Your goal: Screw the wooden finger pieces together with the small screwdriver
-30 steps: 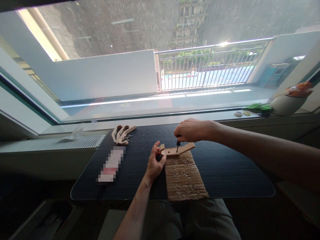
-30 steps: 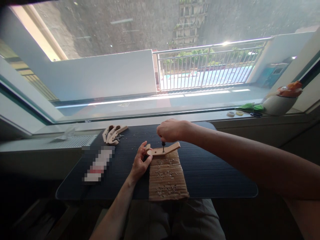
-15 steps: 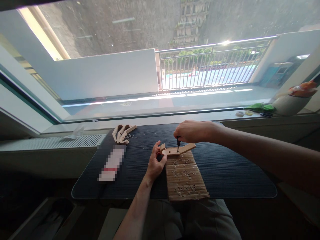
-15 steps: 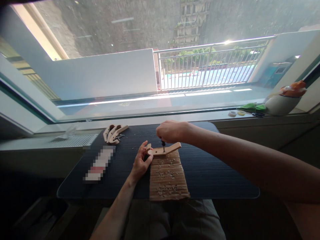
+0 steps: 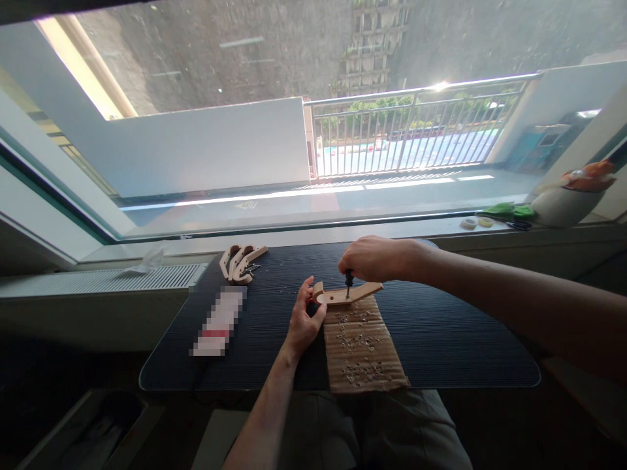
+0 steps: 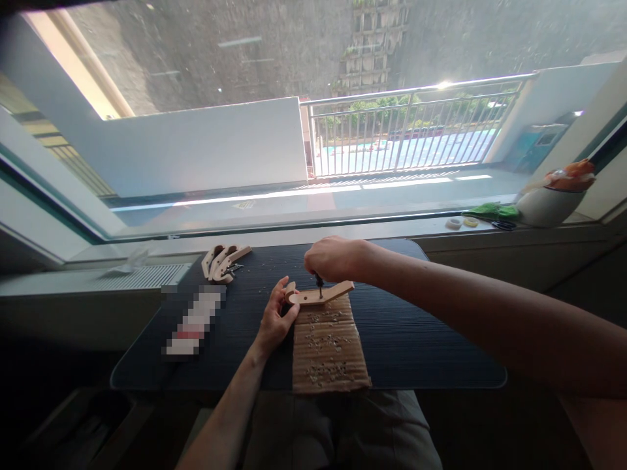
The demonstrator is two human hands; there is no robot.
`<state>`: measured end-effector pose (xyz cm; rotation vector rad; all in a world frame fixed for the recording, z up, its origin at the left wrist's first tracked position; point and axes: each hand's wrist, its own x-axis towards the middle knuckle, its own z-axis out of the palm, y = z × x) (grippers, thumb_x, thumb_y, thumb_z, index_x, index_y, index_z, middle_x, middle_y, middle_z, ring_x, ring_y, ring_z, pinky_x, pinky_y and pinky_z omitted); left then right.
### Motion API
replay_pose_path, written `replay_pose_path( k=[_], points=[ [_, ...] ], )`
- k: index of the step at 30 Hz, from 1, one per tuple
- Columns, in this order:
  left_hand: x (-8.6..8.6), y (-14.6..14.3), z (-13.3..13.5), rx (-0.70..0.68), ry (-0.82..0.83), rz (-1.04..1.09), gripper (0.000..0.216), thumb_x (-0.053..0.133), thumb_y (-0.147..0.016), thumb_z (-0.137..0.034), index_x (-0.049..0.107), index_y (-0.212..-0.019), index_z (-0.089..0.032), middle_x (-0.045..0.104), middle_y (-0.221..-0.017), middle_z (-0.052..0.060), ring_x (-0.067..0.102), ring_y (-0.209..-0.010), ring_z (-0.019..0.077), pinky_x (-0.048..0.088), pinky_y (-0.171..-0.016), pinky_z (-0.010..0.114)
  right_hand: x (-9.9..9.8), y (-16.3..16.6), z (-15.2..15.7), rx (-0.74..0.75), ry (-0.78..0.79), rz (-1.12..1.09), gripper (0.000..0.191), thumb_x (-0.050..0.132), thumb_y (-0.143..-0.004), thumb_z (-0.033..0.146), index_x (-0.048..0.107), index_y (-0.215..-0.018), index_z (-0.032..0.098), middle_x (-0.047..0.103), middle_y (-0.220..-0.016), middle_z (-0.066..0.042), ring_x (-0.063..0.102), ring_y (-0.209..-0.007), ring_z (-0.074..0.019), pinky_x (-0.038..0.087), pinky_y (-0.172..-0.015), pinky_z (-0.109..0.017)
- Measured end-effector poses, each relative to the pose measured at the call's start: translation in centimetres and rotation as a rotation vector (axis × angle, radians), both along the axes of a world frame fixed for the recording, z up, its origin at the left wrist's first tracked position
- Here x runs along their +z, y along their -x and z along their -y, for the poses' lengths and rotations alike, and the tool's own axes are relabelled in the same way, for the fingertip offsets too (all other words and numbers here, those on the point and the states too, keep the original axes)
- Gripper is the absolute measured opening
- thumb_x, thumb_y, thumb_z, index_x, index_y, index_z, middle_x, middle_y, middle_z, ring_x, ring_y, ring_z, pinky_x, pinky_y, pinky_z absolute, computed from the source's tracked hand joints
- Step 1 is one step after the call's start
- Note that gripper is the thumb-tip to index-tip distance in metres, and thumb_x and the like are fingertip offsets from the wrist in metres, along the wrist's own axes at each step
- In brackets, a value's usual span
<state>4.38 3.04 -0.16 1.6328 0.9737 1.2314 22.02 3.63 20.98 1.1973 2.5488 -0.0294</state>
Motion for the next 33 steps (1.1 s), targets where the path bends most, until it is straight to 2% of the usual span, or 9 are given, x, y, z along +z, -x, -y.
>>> replay_pose_path(
  k=[11, 13, 15, 17, 23, 27, 33],
  points=[
    [0.09, 0.05, 0.07, -0.005, 0.020, 0.002, 0.061, 0.058, -0.080, -0.023, 0.033, -0.136, -0.022, 0.058, -0.107, 0.006, 0.059, -0.095, 0.0155, 0.044, -0.096, 0.035, -0.05, 0.07, -0.05, -0.011, 0.005, 0.029, 0.021, 0.049, -0.081, 0.016, 0.070, -0.082, 0.016, 0.066, -0.074, -0.007, 0.052, -0.062, -0.0145, 0.032, -0.056, -0.029],
    [0.04, 0.06, 0.02, 0.001, 0.009, 0.003, 0.061, 0.058, -0.080, -0.023, 0.034, -0.136, -0.022, 0.058, -0.106, 0.006, 0.059, -0.094, 0.0158, 0.044, -0.096, 0.035, 0.15, 0.11, 0.07, -0.026, -0.004, 0.013, 0.021, 0.051, -0.080, 0.017, 0.070, -0.089, 0.017, 0.067, -0.080, -0.008, 0.055, -0.068, -0.0163, 0.033, -0.058, -0.029],
    [-0.03, 0.07, -0.03, 0.003, -0.005, 0.005, 0.061, 0.059, -0.079, -0.023, 0.034, -0.135, -0.023, 0.058, -0.106, 0.006, 0.060, -0.095, 0.0163, 0.044, -0.096, 0.036, 0.35, 0.11, 0.12, -0.039, -0.014, -0.010, 0.027, 0.055, -0.078, 0.018, 0.068, -0.101, 0.020, 0.068, -0.088, -0.007, 0.056, -0.074, -0.0180, 0.034, -0.061, -0.029],
    [-0.06, 0.07, -0.06, 0.001, -0.014, 0.006, 0.061, 0.058, -0.079, -0.023, 0.035, -0.135, -0.023, 0.059, -0.106, 0.006, 0.060, -0.095, 0.0165, 0.044, -0.096, 0.036, 0.48, 0.07, 0.08, -0.036, -0.016, -0.017, 0.033, 0.055, -0.075, 0.015, 0.067, -0.105, 0.023, 0.068, -0.090, -0.006, 0.057, -0.077, -0.0184, 0.035, -0.062, -0.029],
    [-0.06, 0.03, -0.04, 0.001, -0.010, 0.003, 0.060, 0.058, -0.080, -0.023, 0.034, -0.135, -0.022, 0.058, -0.106, 0.005, 0.059, -0.096, 0.0159, 0.043, -0.097, 0.035, 0.12, -0.12, -0.23, -0.001, 0.004, -0.015, 0.022, 0.051, -0.076, 0.010, 0.069, -0.085, 0.019, 0.067, -0.080, -0.007, 0.055, -0.071, -0.0177, 0.034, -0.060, -0.030],
    [-0.20, 0.05, -0.07, 0.003, -0.013, 0.006, 0.060, 0.058, -0.080, -0.023, 0.034, -0.135, -0.023, 0.058, -0.107, 0.006, 0.059, -0.096, 0.0161, 0.044, -0.096, 0.035, -0.17, -0.18, -0.18, -0.041, -0.006, -0.048, 0.020, 0.050, -0.079, 0.012, 0.069, -0.081, 0.019, 0.066, -0.077, -0.009, 0.055, -0.067, -0.0185, 0.034, -0.059, -0.031],
    [-0.12, 0.03, -0.06, 0.005, -0.009, 0.002, 0.060, 0.058, -0.079, -0.023, 0.035, -0.135, -0.023, 0.059, -0.104, 0.005, 0.060, -0.094, 0.0157, 0.045, -0.095, 0.035, 0.03, 0.02, 0.07, -0.072, -0.005, 0.019, 0.023, 0.047, -0.083, 0.017, 0.069, -0.086, 0.015, 0.066, -0.078, -0.010, 0.056, -0.067, -0.0182, 0.034, -0.058, -0.030]
  ],
)
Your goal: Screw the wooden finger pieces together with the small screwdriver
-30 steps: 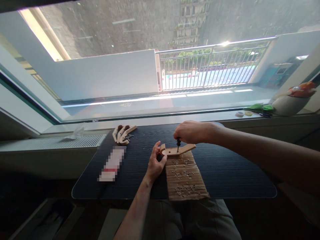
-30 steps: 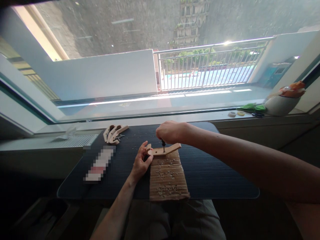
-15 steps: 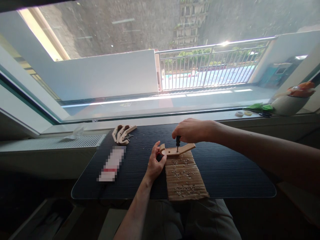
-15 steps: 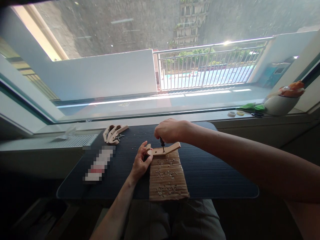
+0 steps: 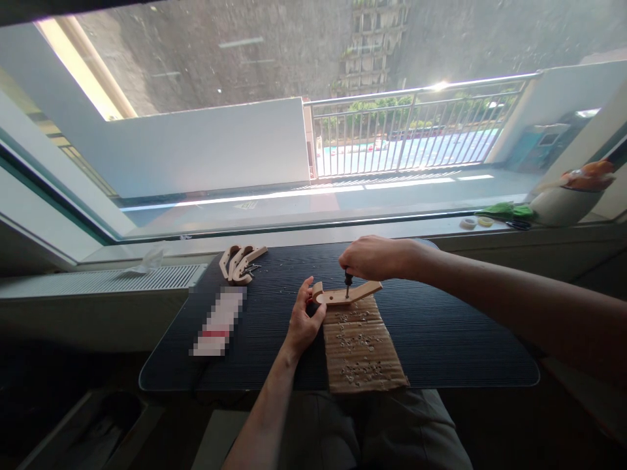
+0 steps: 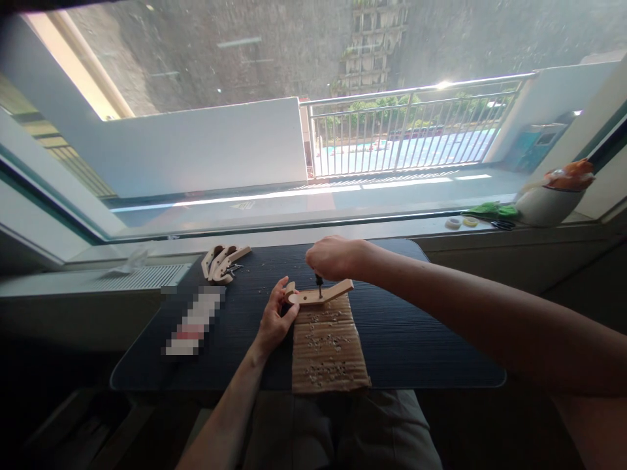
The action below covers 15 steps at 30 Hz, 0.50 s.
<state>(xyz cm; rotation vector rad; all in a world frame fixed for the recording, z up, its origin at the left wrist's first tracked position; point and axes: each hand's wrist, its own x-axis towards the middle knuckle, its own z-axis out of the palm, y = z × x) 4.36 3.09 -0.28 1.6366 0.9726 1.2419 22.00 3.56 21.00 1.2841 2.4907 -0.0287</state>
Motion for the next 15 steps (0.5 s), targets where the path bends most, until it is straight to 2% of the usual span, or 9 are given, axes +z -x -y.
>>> replay_pose_path(
  k=[3, 6, 10, 15],
  points=[
    [0.04, 0.01, 0.02, 0.002, -0.001, 0.001, 0.060, 0.058, -0.079, -0.023, 0.035, -0.135, -0.023, 0.059, -0.106, 0.005, 0.060, -0.095, 0.0159, 0.044, -0.096, 0.035, 0.08, -0.06, 0.06, 0.005, -0.019, -0.018, 0.024, 0.048, -0.083, 0.020, 0.069, -0.095, 0.017, 0.068, -0.083, -0.009, 0.058, -0.072, -0.0187, 0.035, -0.059, -0.030],
    [0.01, 0.01, 0.03, -0.001, 0.007, 0.006, 0.061, 0.058, -0.079, -0.023, 0.035, -0.135, -0.023, 0.058, -0.108, 0.006, 0.059, -0.096, 0.0159, 0.044, -0.096, 0.034, 0.05, -0.17, 0.05, 0.024, -0.035, -0.061, 0.035, 0.053, -0.079, 0.019, 0.064, -0.112, 0.022, 0.068, -0.093, -0.008, 0.058, -0.078, -0.0197, 0.035, -0.062, -0.030],
    [0.03, -0.02, 0.07, -0.009, 0.015, 0.013, 0.061, 0.058, -0.080, -0.023, 0.034, -0.135, -0.023, 0.058, -0.108, 0.006, 0.059, -0.096, 0.0158, 0.044, -0.096, 0.034, -0.12, -0.13, -0.12, 0.082, -0.008, -0.029, 0.031, 0.049, -0.077, 0.010, 0.069, -0.098, 0.022, 0.068, -0.089, -0.007, 0.057, -0.075, -0.0182, 0.034, -0.059, -0.029],
    [0.01, 0.01, 0.06, -0.010, 0.015, 0.012, 0.061, 0.058, -0.080, -0.022, 0.034, -0.136, -0.024, 0.058, -0.108, 0.005, 0.059, -0.095, 0.0154, 0.044, -0.096, 0.034, -0.43, 0.02, -0.47, 0.085, -0.001, -0.002, 0.025, 0.046, -0.080, 0.013, 0.069, -0.089, 0.019, 0.067, -0.084, -0.007, 0.054, -0.068, -0.0162, 0.031, -0.055, -0.028]
  ],
)
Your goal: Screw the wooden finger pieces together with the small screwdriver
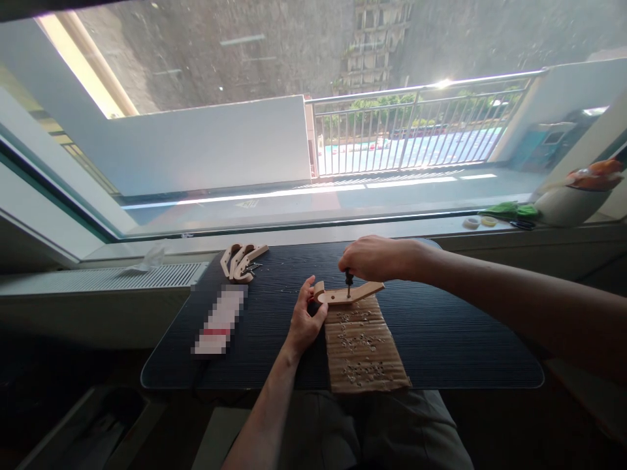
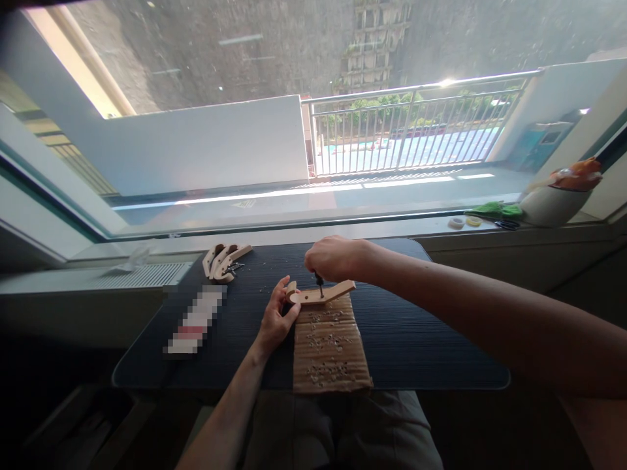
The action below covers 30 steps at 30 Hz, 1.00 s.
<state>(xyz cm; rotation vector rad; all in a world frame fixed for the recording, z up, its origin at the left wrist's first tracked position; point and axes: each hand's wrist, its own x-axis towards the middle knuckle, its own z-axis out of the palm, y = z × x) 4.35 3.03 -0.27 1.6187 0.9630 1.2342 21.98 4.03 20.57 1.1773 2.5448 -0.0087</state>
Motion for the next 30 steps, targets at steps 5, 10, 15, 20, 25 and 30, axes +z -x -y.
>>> replay_pose_path(
  k=[5, 10, 15, 20, 25, 30],
  points=[
    [-0.2, 0.0, -0.1, 0.005, -0.018, -0.006, 0.061, 0.058, -0.080, -0.022, 0.034, -0.136, -0.023, 0.058, -0.109, 0.006, 0.059, -0.097, 0.0160, 0.043, -0.098, 0.035, 0.0, 0.0, 0.1, -0.046, 0.006, 0.008, 0.025, 0.045, -0.083, 0.016, 0.069, -0.086, 0.016, 0.066, -0.078, -0.008, 0.053, -0.065, -0.0150, 0.032, -0.056, -0.028],
    [-0.4, 0.1, -0.2, -0.009, -0.009, -0.009, 0.060, 0.057, -0.081, -0.022, 0.033, -0.136, -0.024, 0.058, -0.108, 0.005, 0.059, -0.097, 0.0160, 0.043, -0.097, 0.036, 0.3, 0.0, 0.5, -0.076, -0.035, 0.000, 0.024, 0.048, -0.082, 0.020, 0.070, -0.093, 0.016, 0.067, -0.082, -0.009, 0.056, -0.068, -0.0171, 0.034, -0.058, -0.029],
    [-0.4, 0.1, -0.2, -0.004, -0.010, -0.016, 0.061, 0.057, -0.080, -0.022, 0.032, -0.136, -0.024, 0.057, -0.108, 0.005, 0.058, -0.098, 0.0161, 0.042, -0.098, 0.035, 0.6, 0.0, 0.5, -0.025, -0.006, -0.034, 0.026, 0.052, -0.076, 0.014, 0.069, -0.094, 0.020, 0.068, -0.084, -0.005, 0.056, -0.070, -0.0156, 0.032, -0.056, -0.027],
    [-0.2, 0.0, -0.1, -0.002, -0.005, -0.019, 0.060, 0.057, -0.080, -0.023, 0.033, -0.136, -0.023, 0.057, -0.108, 0.005, 0.058, -0.096, 0.0157, 0.043, -0.096, 0.034, 0.0, -0.1, -0.1, 0.027, -0.020, -0.002, 0.022, 0.049, -0.078, 0.012, 0.070, -0.085, 0.017, 0.067, -0.077, -0.006, 0.053, -0.065, -0.0143, 0.029, -0.053, -0.027],
    [-0.1, 0.0, -0.1, -0.006, -0.004, -0.018, 0.060, 0.057, -0.081, -0.023, 0.032, -0.136, -0.022, 0.057, -0.108, 0.005, 0.057, -0.097, 0.0156, 0.042, -0.097, 0.034, -0.4, 0.0, -0.3, 0.016, -0.020, 0.005, 0.023, 0.046, -0.082, 0.015, 0.069, -0.083, 0.016, 0.067, -0.077, -0.007, 0.053, -0.064, -0.0150, 0.030, -0.054, -0.028],
    [0.0, 0.0, 0.0, -0.006, -0.003, -0.020, 0.061, 0.057, -0.081, -0.023, 0.032, -0.136, -0.022, 0.057, -0.108, 0.006, 0.058, -0.094, 0.0153, 0.043, -0.096, 0.034, -0.2, 0.4, 0.3, -0.045, -0.023, 0.007, 0.026, 0.044, -0.085, 0.019, 0.070, -0.082, 0.014, 0.066, -0.075, -0.012, 0.055, -0.065, -0.0176, 0.032, -0.056, -0.031]
  ],
)
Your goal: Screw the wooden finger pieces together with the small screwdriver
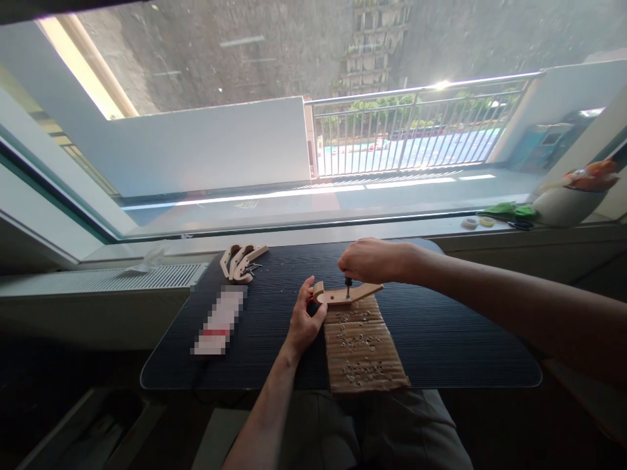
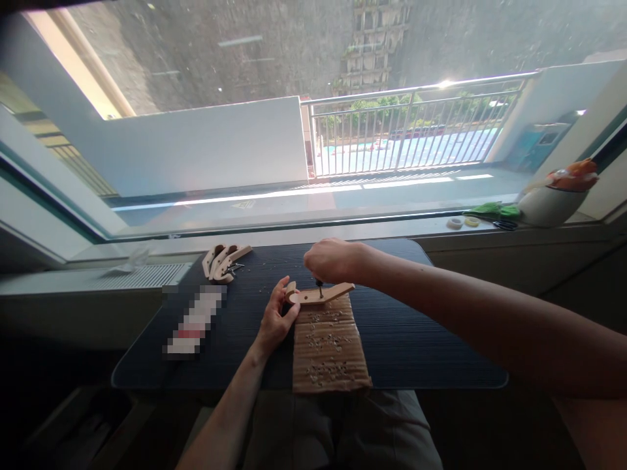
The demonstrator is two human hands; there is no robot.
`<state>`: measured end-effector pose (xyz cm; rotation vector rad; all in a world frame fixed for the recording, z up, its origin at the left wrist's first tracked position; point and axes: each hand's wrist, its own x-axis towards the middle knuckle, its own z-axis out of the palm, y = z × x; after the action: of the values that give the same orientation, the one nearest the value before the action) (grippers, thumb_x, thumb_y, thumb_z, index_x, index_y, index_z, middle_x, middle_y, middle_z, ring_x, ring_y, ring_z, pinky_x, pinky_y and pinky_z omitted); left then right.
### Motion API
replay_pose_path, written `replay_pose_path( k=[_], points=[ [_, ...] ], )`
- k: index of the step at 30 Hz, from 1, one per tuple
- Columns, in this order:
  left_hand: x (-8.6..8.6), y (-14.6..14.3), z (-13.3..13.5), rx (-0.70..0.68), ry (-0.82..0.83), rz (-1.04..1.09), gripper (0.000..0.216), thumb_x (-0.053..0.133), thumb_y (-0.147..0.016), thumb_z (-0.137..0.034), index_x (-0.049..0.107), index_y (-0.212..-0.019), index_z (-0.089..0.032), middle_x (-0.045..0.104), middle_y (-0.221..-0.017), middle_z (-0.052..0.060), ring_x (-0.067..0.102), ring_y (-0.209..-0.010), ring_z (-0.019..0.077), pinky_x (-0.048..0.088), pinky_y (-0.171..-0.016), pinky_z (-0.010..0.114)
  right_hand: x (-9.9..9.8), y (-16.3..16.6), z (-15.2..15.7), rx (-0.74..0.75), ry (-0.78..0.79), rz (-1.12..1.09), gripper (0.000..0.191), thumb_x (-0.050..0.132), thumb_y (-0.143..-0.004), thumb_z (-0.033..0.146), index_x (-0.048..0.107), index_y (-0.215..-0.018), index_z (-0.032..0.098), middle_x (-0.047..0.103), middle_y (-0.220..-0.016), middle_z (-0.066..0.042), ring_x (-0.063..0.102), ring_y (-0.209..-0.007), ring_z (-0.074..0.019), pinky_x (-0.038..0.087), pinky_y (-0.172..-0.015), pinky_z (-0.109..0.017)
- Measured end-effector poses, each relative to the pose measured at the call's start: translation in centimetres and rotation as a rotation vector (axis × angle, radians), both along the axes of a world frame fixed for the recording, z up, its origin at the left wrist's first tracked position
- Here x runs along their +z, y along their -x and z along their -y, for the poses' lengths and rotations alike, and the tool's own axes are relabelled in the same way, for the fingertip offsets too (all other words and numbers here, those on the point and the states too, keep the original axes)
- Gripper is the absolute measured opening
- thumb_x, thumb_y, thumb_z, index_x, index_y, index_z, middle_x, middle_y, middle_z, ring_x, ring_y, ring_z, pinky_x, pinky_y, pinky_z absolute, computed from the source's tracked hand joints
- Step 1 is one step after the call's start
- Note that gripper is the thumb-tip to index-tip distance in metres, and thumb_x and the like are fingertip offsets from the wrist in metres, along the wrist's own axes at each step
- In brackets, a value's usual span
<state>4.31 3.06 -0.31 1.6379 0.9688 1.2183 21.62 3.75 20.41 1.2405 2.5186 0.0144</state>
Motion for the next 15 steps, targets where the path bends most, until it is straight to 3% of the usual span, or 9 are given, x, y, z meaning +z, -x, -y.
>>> replay_pose_path(
  k=[6, 15],
  points=[
    [0.08, 0.01, 0.01, -0.008, 0.007, 0.005, 0.061, 0.056, -0.081, -0.022, 0.031, -0.136, -0.021, 0.057, -0.110, 0.006, 0.058, -0.095, 0.0152, 0.043, -0.096, 0.034, 0.43, -0.13, 0.36, -0.013, 0.018, -0.029, 0.029, 0.053, -0.078, 0.020, 0.066, -0.104, 0.020, 0.067, -0.086, -0.008, 0.056, -0.072, -0.0183, 0.033, -0.058, -0.029],
    [-0.27, -0.02, -0.09, 0.003, 0.007, 0.007, 0.060, 0.057, -0.081, -0.022, 0.032, -0.136, -0.024, 0.056, -0.111, 0.006, 0.058, -0.097, 0.0154, 0.042, -0.097, 0.033, -0.32, -0.20, 0.08, 0.035, 0.030, 0.005, 0.023, 0.047, -0.082, 0.014, 0.069, -0.089, 0.016, 0.066, -0.081, -0.009, 0.054, -0.070, -0.0170, 0.032, -0.058, -0.030]
  ],
)
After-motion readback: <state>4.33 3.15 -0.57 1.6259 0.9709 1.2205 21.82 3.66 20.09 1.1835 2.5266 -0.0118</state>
